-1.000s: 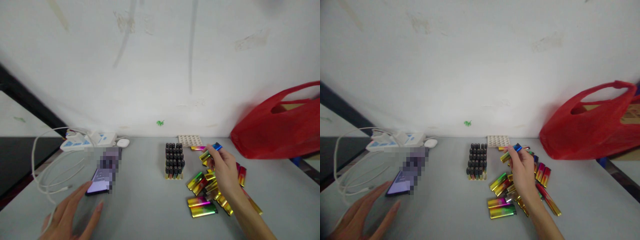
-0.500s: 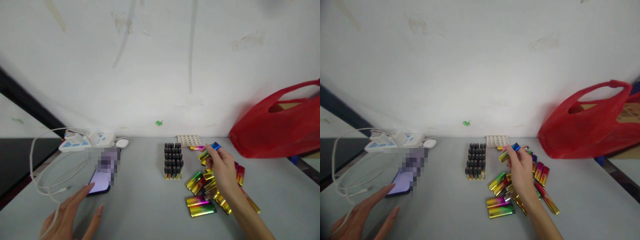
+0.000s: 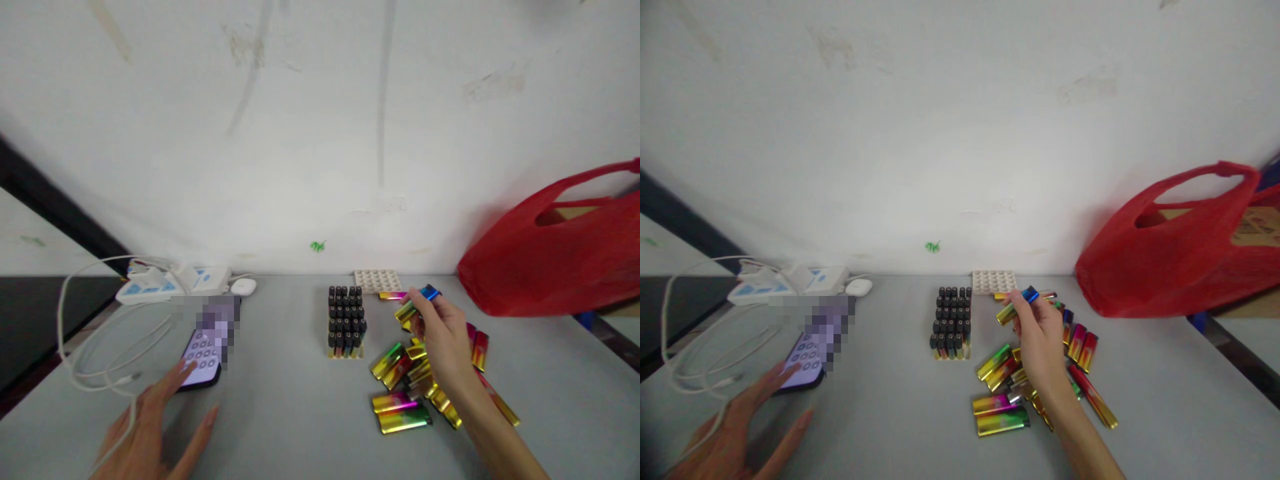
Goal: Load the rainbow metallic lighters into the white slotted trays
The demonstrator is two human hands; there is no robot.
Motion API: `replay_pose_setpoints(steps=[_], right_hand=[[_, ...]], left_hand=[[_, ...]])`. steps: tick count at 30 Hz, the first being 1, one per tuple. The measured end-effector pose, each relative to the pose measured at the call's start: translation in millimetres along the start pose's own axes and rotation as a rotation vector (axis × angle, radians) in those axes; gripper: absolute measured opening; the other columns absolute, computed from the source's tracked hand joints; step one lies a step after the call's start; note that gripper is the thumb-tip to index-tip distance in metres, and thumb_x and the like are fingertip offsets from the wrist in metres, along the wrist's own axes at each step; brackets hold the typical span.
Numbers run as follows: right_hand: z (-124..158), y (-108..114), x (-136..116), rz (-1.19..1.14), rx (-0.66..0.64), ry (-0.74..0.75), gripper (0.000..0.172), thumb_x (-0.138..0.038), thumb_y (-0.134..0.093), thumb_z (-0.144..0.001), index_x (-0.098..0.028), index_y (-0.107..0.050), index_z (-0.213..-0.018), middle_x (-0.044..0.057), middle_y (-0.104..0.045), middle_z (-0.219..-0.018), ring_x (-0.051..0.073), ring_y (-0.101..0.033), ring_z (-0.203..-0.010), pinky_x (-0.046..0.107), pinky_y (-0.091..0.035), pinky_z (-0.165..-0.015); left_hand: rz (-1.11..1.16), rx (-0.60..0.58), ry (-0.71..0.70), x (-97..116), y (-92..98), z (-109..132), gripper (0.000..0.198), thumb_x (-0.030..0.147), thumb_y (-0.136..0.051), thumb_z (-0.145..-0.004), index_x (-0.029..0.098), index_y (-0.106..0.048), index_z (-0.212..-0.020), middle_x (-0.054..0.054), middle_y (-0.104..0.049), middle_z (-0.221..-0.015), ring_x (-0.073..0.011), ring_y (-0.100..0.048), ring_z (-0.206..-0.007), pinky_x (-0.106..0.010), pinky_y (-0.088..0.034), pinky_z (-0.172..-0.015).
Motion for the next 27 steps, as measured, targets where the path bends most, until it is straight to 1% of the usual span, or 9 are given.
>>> replay_pose_setpoints(steps=[3, 6, 8, 11, 13, 18, 21, 24, 27], right_hand=[[0.5, -0.6, 0.3, 0.003, -0.001, -0.005, 0.058, -0.076, -0.084, -0.079, -0.019, -0.074, -0.075, -0.004, -0.051, -0.054, 0.015, -0.042, -0.050, 0.028, -0.031, -0.048], [0.9, -1.6, 1.4, 0.003, -0.008, -0.004, 0.057, -0.076, -0.082, -0.081, -0.019, -0.075, -0.077, -0.004, -0.051, -0.055, 0.016, -0.043, -0.051, 0.028, -0.032, -0.049], [1.1, -1.8, 1.9, 0.005, -0.010, 0.003, 0.058, -0.077, -0.081, -0.082, -0.019, -0.074, -0.077, -0.003, -0.052, -0.055, 0.016, -0.044, -0.052, 0.029, -0.033, -0.049], [1.0, -0.9, 3.3, 0.000, -0.003, 0.004, 0.062, -0.081, -0.076, -0.084, -0.021, -0.070, -0.069, -0.002, -0.052, -0.056, 0.016, -0.044, -0.053, 0.029, -0.035, -0.049], [1.0, -2.9, 4.3, -0.018, -0.028, 0.008, 0.065, -0.082, -0.073, -0.087, -0.022, -0.065, -0.065, -0.001, -0.053, -0.057, 0.017, -0.046, -0.054, 0.029, -0.038, -0.051], [3.6, -21.6, 11.5, -0.260, -0.207, -0.050, 0.054, -0.076, -0.073, -0.093, -0.024, -0.065, -0.083, -0.002, -0.060, -0.066, 0.017, -0.053, -0.054, 0.029, -0.045, -0.051], [6.4, -30.3, 20.0, -0.409, -0.253, -0.155, 0.052, -0.074, -0.078, -0.090, -0.025, -0.063, -0.091, -0.009, -0.045, -0.060, 0.013, -0.040, -0.048, 0.024, -0.036, -0.045], [10.4, -38.6, 25.4, -0.467, -0.333, -0.244, 0.056, -0.078, -0.072, -0.092, -0.023, -0.064, -0.089, -0.013, -0.029, -0.056, 0.010, -0.017, -0.046, 0.022, -0.016, -0.043], [14.0, -44.3, 26.1, -0.476, -0.404, -0.292, 0.060, -0.080, -0.069, -0.092, -0.021, -0.065, -0.084, -0.012, -0.031, -0.055, 0.009, -0.016, -0.048, 0.024, -0.014, -0.044]], left_hand=[[0.038, -0.044, 0.039, 11.9, -5.8, -10.4, 0.094, 0.067, -0.054, -0.100, 0.028, -0.020, -0.179, -0.013, -0.038, -0.181, -0.0476, -0.048, -0.158, -0.064, -0.058, -0.114], [0.146, -0.092, 0.105, 29.1, -6.3, -20.0, 0.089, 0.064, -0.056, -0.103, 0.036, -0.017, -0.179, -0.008, -0.032, -0.184, -0.0444, -0.046, -0.161, -0.047, -0.071, -0.087], [0.216, -0.068, 0.067, 49.9, -1.2, -27.5, 0.084, 0.061, -0.057, -0.104, 0.039, -0.021, -0.178, -0.006, -0.034, -0.184, -0.0430, -0.048, -0.160, -0.052, -0.068, -0.101], [0.366, -0.023, -0.084, 90.8, 3.9, -43.9, 0.078, 0.052, -0.060, -0.106, 0.035, -0.029, -0.176, -0.008, -0.037, -0.182, -0.0406, -0.040, -0.165, -0.063, -0.040, -0.132], [0.538, -0.021, -0.162, 117.5, 0.3, -60.6, 0.069, 0.049, -0.060, -0.108, 0.031, -0.038, -0.171, -0.010, -0.042, -0.178, -0.0383, -0.038, -0.165, -0.062, -0.034, -0.136], [1.196, -0.153, 0.131, 154.8, -51.1, -118.7, 0.060, 0.066, -0.052, -0.109, 0.020, -0.065, -0.144, -0.018, -0.067, -0.155, -0.0366, -0.065, -0.143, -0.056, -0.049, -0.121], [1.365, -0.141, 0.201, 168.6, -80.5, -144.4, 0.067, 0.076, -0.057, -0.102, 0.016, -0.072, -0.129, -0.020, -0.075, -0.141, -0.0370, -0.070, -0.133, -0.056, -0.049, -0.118], [1.426, -0.173, 0.205, 174.4, -101.8, -150.7, 0.074, 0.082, -0.057, -0.098, 0.015, -0.074, -0.123, -0.022, -0.077, -0.137, -0.0380, -0.071, -0.131, -0.056, -0.050, -0.116], [1.502, -0.297, 0.196, 178.8, -116.0, -139.4, 0.074, 0.082, -0.056, -0.100, 0.016, -0.075, -0.127, -0.021, -0.078, -0.137, -0.0386, -0.070, -0.134, -0.056, -0.049, -0.118]])
Point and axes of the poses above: each hand's wrist, its own z-axis away from the middle knuckle, its own y-axis out of the back of the hand, x = y × z, the point moved 7 cm from there along -z, towards the middle knuckle
